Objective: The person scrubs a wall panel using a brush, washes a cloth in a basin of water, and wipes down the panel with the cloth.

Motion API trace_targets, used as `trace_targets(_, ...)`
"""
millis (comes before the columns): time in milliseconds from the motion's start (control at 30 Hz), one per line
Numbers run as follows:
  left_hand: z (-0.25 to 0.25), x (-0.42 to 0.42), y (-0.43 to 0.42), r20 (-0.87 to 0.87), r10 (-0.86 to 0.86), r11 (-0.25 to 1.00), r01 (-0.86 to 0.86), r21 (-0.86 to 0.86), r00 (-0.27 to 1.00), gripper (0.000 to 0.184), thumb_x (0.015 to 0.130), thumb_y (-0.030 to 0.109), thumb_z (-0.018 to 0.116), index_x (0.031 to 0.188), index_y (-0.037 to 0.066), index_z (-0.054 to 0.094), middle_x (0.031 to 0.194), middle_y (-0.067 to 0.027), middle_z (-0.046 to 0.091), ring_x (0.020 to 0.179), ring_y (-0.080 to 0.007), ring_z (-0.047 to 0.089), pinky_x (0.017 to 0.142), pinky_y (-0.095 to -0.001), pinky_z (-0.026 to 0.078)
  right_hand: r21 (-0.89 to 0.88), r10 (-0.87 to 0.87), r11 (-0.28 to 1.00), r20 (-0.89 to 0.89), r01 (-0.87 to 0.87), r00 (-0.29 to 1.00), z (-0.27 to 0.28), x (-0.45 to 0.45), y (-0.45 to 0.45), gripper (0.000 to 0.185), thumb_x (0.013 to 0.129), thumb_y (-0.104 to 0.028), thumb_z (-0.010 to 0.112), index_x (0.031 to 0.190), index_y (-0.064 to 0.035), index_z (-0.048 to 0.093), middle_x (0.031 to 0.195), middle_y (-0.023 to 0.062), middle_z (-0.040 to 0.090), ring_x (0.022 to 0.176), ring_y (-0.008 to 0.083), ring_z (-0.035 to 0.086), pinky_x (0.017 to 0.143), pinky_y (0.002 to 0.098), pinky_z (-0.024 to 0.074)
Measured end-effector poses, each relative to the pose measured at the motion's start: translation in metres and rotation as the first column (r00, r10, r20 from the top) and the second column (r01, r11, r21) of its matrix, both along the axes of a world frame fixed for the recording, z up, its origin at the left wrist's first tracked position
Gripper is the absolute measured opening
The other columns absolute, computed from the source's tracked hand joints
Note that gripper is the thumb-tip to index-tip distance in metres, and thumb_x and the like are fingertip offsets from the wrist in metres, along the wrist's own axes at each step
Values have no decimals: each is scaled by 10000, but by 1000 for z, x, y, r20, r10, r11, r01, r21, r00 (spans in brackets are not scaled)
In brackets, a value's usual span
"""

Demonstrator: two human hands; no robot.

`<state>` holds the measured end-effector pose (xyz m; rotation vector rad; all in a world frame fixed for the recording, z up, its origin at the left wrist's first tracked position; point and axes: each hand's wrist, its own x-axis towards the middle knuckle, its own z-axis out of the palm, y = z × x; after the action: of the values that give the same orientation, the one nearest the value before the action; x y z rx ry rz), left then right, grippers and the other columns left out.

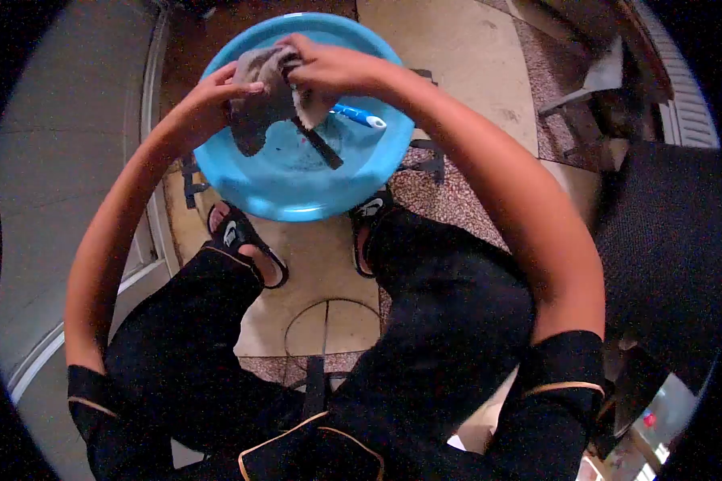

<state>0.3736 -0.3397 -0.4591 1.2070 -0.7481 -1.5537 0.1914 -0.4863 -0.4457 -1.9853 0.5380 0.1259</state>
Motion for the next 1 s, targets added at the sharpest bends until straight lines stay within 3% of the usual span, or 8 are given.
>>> trace_targets(67, -8, 2, 7, 186, -13, 1000, 18, -25, 983, 543, 857, 326, 706, 1283, 50, 514, 1156, -72, 615, 1071, -173, 589, 937, -333, 463, 215, -70, 977, 343, -6, 937, -11, -7, -1, 602, 827, -125, 552, 1403, -149, 376, 1097, 145, 590, 990, 251, 594, 851, 343, 481)
trace_targets(233, -26, -3, 5, 386, 204, 979, -186, -84, 900, 499, 805, 281, 775, 1176, 27, 557, 1043, -106, 659, 891, -162, 658, 761, -270, 534, 743, -182, 657, 320, -127, 930, -31, -17, -31, 567, 883, -89, 459, 1431, -77, 317, 942, 58, 568, 810, 174, 571, 689, 317, 490)
trace_targets(367, -30, 0, 18, 507, 112, 980, -179, 85, 855, 513, 776, 245, 800, 1186, 48, 561, 992, -100, 666, 860, -161, 662, 746, -281, 544, 113, -186, 980, 237, 163, 954, -32, -28, -16, 622, 828, -59, 513, 1426, -163, 379, 993, 85, 537, 923, 184, 557, 730, 267, 449)
trace_targets(433, -33, 4, 19, 551, 167, 982, -186, -22, 818, 511, 774, 225, 800, 1195, 61, 562, 973, -96, 664, 852, -162, 662, 739, -281, 545, -410, 36, 910, 201, 51, 979, -37, -42, -22, 773, 765, -60, 597, 1465, -256, 334, 1155, 138, 549, 1033, 265, 566, 886, 345, 460)
trace_targets(600, -36, 12, 10, 601, 169, 980, -67, -188, 781, 519, 782, 151, 777, 1247, 104, 551, 1023, -99, 622, 956, -195, 623, 800, -302, 529, -797, -1, 600, 92, 74, 996, 9, -36, 12, 478, 802, -58, 603, 1252, -218, 612, 1005, 136, 569, 959, 281, 527, 823, 379, 408)
trace_targets(733, -39, 13, -2, 692, 167, 921, 138, -363, 702, 580, 752, 109, 767, 1284, 142, 538, 1216, -151, 553, 1184, -263, 532, 968, -367, 468, -930, -70, 351, -143, -110, 987, -18, -45, 14, 621, 785, -18, 649, 1359, -187, 485, 1206, 148, 544, 1131, 286, 500, 951, 418, 369)
trace_targets(800, -36, 5, -1, 929, 198, 890, 341, -304, 311, 700, 671, 120, 794, 1313, 181, 524, 1384, -190, 422, 1307, -355, 397, 1078, -433, 355, -921, 75, 389, 47, 13, 996, -27, -48, 12, 792, 760, -105, 648, 1467, -268, 329, 1235, 164, 533, 1112, 349, 530, 946, 431, 428)
trace_targets(1000, -65, -27, 11, 999, 26, 927, 373, -33, 26, 978, 659, 188, 807, 1483, 265, 286, 1505, -160, 287, 1357, -411, 306, 1122, -546, 249, -824, 99, 566, 32, -30, 995, -67, -26, 28, 754, 832, -384, 675, 1476, -248, 306, 1338, 217, 470, 1215, 404, 462, 1023, 481, 372)
